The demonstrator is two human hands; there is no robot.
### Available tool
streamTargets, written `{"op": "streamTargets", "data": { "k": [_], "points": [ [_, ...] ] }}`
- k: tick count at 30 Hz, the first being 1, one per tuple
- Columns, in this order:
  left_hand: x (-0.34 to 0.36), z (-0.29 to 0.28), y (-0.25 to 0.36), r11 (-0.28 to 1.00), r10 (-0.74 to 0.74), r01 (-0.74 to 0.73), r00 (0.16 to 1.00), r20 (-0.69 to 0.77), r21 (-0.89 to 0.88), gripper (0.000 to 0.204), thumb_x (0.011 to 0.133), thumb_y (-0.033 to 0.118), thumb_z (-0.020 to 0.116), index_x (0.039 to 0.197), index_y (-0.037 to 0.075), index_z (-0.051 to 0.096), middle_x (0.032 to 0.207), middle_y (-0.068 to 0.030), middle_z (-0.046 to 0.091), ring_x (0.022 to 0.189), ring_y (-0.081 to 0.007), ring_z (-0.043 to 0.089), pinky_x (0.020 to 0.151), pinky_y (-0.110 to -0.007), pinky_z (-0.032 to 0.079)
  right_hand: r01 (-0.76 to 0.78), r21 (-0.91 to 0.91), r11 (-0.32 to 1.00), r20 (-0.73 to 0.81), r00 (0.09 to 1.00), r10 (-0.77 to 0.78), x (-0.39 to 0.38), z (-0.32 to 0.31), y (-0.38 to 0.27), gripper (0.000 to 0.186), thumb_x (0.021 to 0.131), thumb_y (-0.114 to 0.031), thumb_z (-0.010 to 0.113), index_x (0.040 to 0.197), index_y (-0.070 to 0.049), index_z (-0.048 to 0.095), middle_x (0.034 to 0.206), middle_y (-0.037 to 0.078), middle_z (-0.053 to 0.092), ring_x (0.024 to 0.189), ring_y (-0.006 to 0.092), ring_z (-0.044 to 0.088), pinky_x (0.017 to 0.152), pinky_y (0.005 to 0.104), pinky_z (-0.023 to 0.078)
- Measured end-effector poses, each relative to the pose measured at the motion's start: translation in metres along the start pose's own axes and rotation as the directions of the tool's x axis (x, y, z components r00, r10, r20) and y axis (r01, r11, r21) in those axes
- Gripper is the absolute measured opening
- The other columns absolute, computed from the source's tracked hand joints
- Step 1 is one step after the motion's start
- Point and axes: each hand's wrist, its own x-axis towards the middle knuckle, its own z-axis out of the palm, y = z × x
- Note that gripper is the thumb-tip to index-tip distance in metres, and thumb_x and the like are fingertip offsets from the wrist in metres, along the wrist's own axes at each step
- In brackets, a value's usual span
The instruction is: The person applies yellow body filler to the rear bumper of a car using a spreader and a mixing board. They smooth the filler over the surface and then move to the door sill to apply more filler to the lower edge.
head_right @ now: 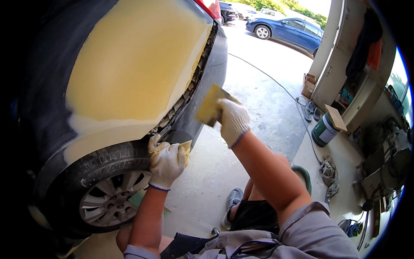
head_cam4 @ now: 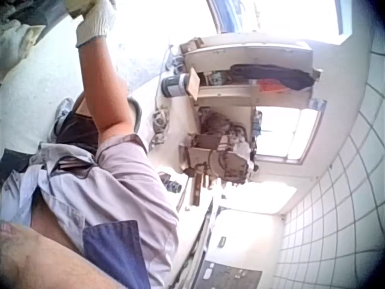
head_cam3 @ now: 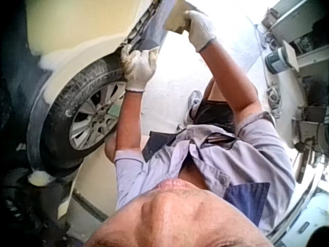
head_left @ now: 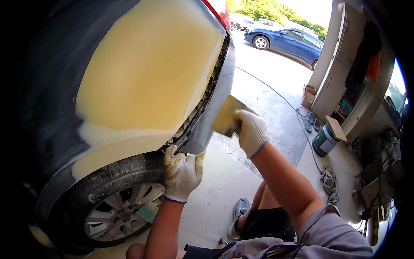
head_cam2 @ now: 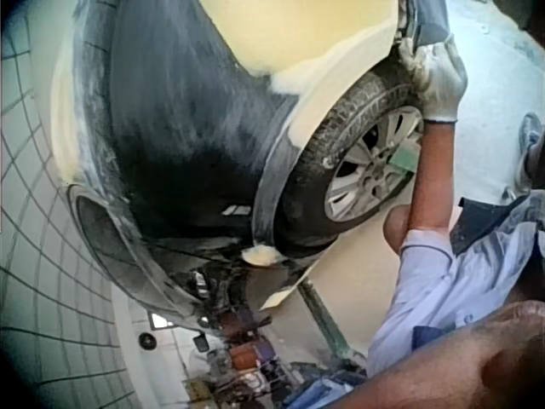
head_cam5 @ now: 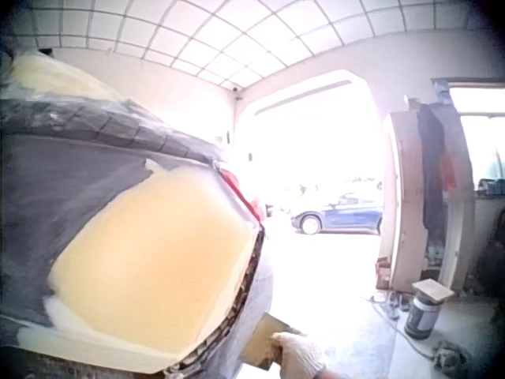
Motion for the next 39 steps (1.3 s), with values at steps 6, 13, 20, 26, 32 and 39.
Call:
{"op": "streamTargets", "data": {
  "k": [6,13,20,26,32,39],
  "points": [
    [0.008,-0.022,0.017,0.974,-0.069,0.059,0.997,-0.036,-0.218,0.029,0.098,0.024,0.062,0.079,0.005,0.073,0.072,-0.0148,0.069,0.081,-0.0314,0.070,0.117,-0.053,0.039,-0.528,0.750,0.399,0.210,0.762,0.613,-0.060,-0.036,0.001,0.025,0.094,-0.002,0.066,0.119,0.001,0.065,0.099,0.008,0.067,0.084,0.0180,0.064,0.078,0.0344,0.056],
    [0.015,-0.064,0.071,0.393,-0.680,0.533,0.717,0.154,-0.749,0.027,0.109,0.018,0.058,0.101,-0.004,0.071,0.086,-0.0072,0.070,0.079,-0.0158,0.063,0.081,-0.030,0.053,0.008,0.208,0.978,0.039,0.999,-0.016,-0.134,-0.069,-0.037,0.035,0.092,0.015,0.061,0.117,-0.007,0.071,0.114,0.008,0.074,0.105,0.0238,0.071,0.093,0.0378,0.056],
    [0.020,-0.065,0.087,-0.040,-0.802,0.455,0.517,0.301,-0.890,0.033,0.112,0.023,0.057,0.121,-0.005,0.069,0.109,-0.0075,0.071,0.099,-0.0144,0.066,0.088,-0.031,0.055,0.726,-0.193,0.661,0.158,0.687,-0.709,-0.136,-0.087,-0.032,0.047,0.071,-0.013,0.082,0.118,-0.020,0.079,0.114,0.002,0.069,0.108,0.0247,0.066,0.093,0.0447,0.056],
    [0.018,-0.064,0.094,-0.014,-0.825,0.402,0.513,0.238,-0.915,0.034,0.112,0.024,0.056,0.122,-0.006,0.067,0.112,-0.0109,0.070,0.101,-0.0175,0.068,0.090,-0.034,0.056,0.698,-0.207,0.685,0.173,0.715,-0.677,-0.148,-0.067,-0.036,0.048,0.071,-0.012,0.080,0.118,-0.021,0.079,0.116,0.000,0.068,0.109,0.0237,0.065,0.096,0.0449,0.054],
    [-0.001,-0.062,0.046,0.637,-0.519,0.411,0.854,0.032,-0.652,0.028,0.106,0.015,0.058,0.112,-0.009,0.071,0.123,-0.0188,0.072,0.115,-0.0288,0.068,0.102,-0.041,0.054,0.517,-0.159,0.841,0.366,0.822,-0.436,-0.151,-0.068,-0.023,0.049,0.074,0.002,0.069,0.118,-0.018,0.079,0.113,0.004,0.071,0.108,0.0239,0.068,0.093,0.0420,0.054],
    [0.001,-0.044,0.016,0.999,-0.035,0.034,0.994,0.103,0.016,0.025,0.096,0.016,0.067,0.097,-0.006,0.079,0.149,-0.0244,0.062,0.145,-0.0424,0.052,0.115,-0.051,0.047,-0.634,0.700,0.328,0.377,0.719,0.584,-0.076,-0.056,-0.003,0.049,0.091,-0.004,0.066,0.139,0.008,0.063,0.110,0.016,0.072,0.092,0.0207,0.070,0.081,0.0325,0.060]
  ]
}}
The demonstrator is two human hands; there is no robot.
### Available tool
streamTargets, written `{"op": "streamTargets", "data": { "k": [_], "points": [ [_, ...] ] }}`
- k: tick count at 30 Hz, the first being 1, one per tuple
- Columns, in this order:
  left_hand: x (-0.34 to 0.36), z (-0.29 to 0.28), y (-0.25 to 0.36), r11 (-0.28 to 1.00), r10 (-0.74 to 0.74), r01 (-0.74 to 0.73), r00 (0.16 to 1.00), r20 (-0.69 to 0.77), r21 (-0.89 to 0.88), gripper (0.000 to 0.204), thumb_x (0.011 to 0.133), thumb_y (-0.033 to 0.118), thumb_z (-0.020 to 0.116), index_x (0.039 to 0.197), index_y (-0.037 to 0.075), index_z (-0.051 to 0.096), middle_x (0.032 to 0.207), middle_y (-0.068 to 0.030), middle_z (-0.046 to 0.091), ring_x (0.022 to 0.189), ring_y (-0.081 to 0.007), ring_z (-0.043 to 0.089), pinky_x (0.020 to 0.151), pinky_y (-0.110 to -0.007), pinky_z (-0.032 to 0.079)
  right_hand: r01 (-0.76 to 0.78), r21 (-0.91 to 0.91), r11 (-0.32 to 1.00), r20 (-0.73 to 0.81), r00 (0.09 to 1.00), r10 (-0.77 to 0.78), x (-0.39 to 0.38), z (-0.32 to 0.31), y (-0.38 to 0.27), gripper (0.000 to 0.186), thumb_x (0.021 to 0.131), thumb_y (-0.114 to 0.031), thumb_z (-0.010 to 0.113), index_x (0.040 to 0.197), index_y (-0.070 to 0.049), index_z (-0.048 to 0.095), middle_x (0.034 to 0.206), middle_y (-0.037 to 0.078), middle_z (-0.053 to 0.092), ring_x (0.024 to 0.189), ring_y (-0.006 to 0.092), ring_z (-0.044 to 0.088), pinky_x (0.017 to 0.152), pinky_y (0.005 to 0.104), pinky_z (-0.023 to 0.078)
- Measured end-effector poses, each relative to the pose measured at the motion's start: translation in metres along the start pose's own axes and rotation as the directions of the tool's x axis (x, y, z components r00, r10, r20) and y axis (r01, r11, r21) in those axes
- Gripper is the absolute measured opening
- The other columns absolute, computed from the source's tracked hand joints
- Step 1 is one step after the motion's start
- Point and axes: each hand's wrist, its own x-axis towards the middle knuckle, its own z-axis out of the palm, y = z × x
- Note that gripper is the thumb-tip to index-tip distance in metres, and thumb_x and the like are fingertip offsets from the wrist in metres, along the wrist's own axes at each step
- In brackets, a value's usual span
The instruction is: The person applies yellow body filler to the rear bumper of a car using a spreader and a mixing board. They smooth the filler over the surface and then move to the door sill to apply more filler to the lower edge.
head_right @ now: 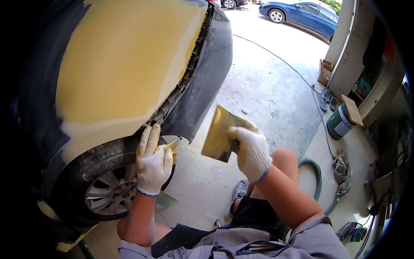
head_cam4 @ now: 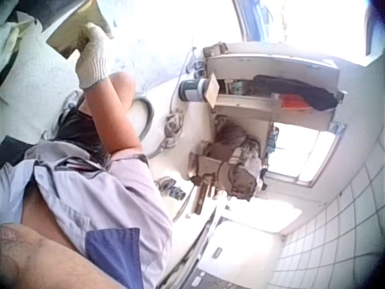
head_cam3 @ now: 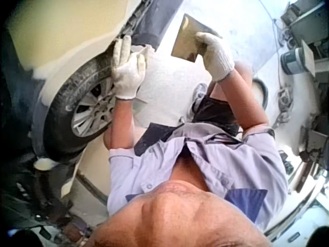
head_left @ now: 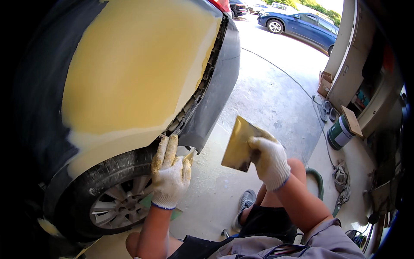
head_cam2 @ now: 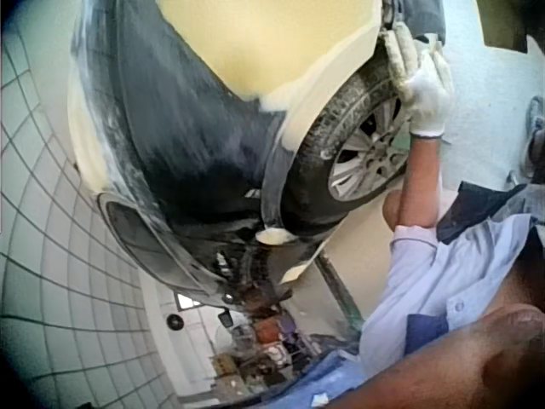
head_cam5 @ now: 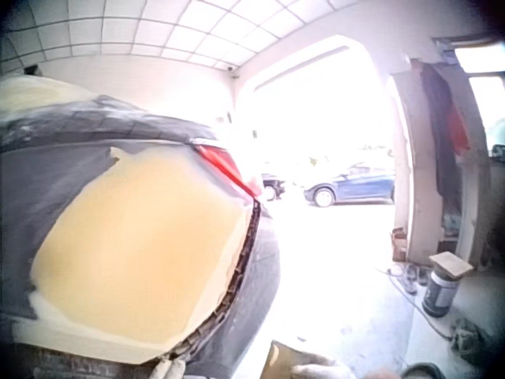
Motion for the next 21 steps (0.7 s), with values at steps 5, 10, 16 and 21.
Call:
{"op": "streamTargets", "data": {
  "k": [5,10,16,21],
  "points": [
    [-0.013,0.028,-0.012,0.999,-0.014,0.018,0.996,-0.086,0.048,0.029,0.099,0.017,0.065,0.100,-0.009,0.077,0.149,-0.0243,0.062,0.142,-0.0432,0.053,0.116,-0.050,0.047,0.040,-0.090,0.995,-0.027,0.999,-0.042,0.022,0.092,-0.032,0.042,0.093,-0.004,0.066,0.133,0.007,0.064,0.105,0.016,0.071,0.089,0.0223,0.071,0.078,0.0358,0.063],
    [-0.013,0.035,-0.018,0.996,-0.010,0.015,0.998,-0.057,0.088,0.033,0.101,0.019,0.062,0.102,-0.012,0.075,0.150,-0.0250,0.060,0.141,-0.0445,0.052,0.118,-0.049,0.046,0.011,-0.190,0.982,0.035,0.999,-0.005,0.065,0.127,-0.032,0.032,0.095,-0.009,0.067,0.122,0.007,0.069,0.097,0.009,0.070,0.077,0.0179,0.067,0.065,0.0259,0.060],
    [-0.010,0.052,-0.022,1.000,0.025,-0.024,0.992,-0.126,0.011,0.033,0.102,0.015,0.056,0.100,-0.013,0.074,0.147,-0.0288,0.060,0.140,-0.0474,0.051,0.119,-0.052,0.045,0.396,-0.426,0.813,0.328,0.906,-0.269,0.169,0.077,0.007,0.025,0.087,0.008,0.070,0.111,-0.001,0.071,0.102,0.007,0.068,0.091,0.0169,0.072,0.075,0.0317,0.066],
    [-0.021,0.045,-0.037,0.999,0.010,-0.005,0.992,-0.123,0.042,0.032,0.100,0.014,0.057,0.101,-0.014,0.074,0.149,-0.0281,0.059,0.139,-0.0481,0.052,0.117,-0.054,0.046,0.445,-0.717,0.536,0.397,0.893,-0.212,0.131,0.129,-0.016,0.016,0.086,0.007,0.072,0.097,-0.004,0.074,0.097,0.007,0.071,0.087,0.0161,0.071,0.076,0.0299,0.065]
  ]
}}
